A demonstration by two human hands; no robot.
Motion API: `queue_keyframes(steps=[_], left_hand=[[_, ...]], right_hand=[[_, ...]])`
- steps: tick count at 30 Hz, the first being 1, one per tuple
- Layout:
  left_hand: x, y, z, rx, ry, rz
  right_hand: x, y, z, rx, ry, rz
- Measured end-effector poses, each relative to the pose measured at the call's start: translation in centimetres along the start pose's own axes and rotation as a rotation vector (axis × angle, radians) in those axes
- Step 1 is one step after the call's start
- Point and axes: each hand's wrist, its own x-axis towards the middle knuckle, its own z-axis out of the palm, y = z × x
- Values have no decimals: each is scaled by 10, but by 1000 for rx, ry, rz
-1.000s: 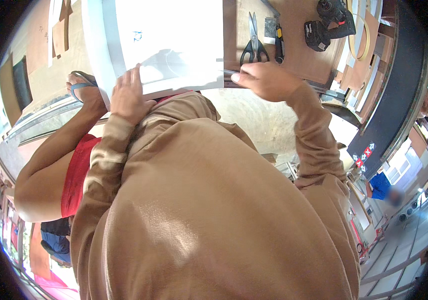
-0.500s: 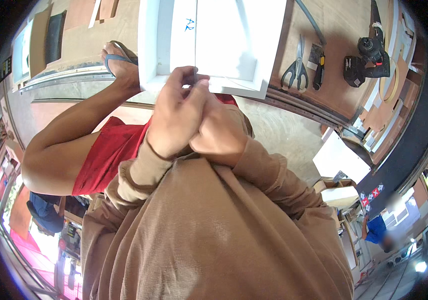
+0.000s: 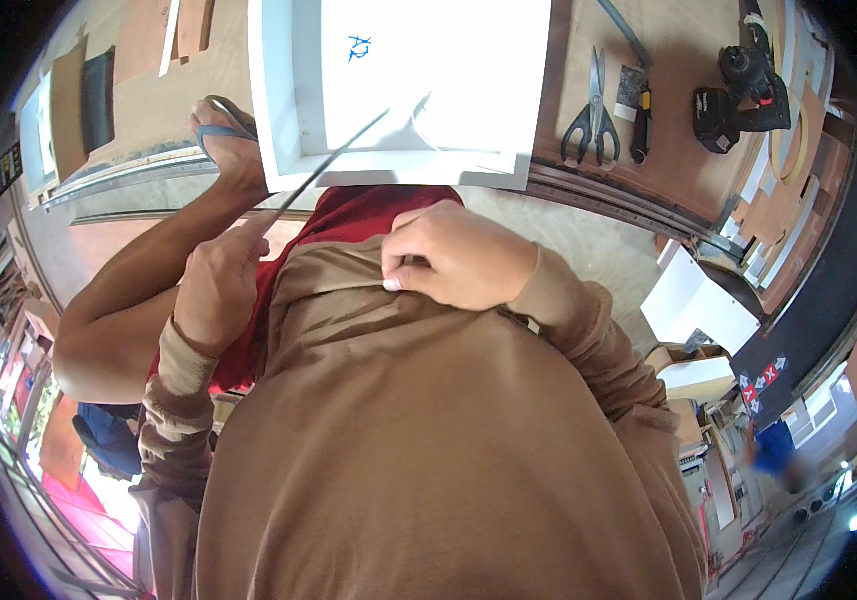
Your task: The person assembles a white wooden box by attaching thin wooden strips to its edges. They use a utility knife to trim the strips and a ruler to measure and align them. The person works at a table in a workshop with other people visible in the background.
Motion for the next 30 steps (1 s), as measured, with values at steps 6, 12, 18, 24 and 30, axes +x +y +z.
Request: queue_keyframes(steps=[6, 12, 18, 24, 30], left_hand=[[7, 13, 11, 171, -154, -42], [11, 19, -10, 146, -67, -143], [6, 20, -50, 3, 3, -250], [21, 25, -86, -62, 116, -316], [25, 29, -64, -260, 324, -305]], right_hand=[[35, 70, -8, -376, 637, -108], [62, 86, -7, -233, 716, 63], [90, 95, -27, -153, 320, 112], [94, 106, -34, -83, 309, 183], [32, 72, -54, -155, 1203, 32]])
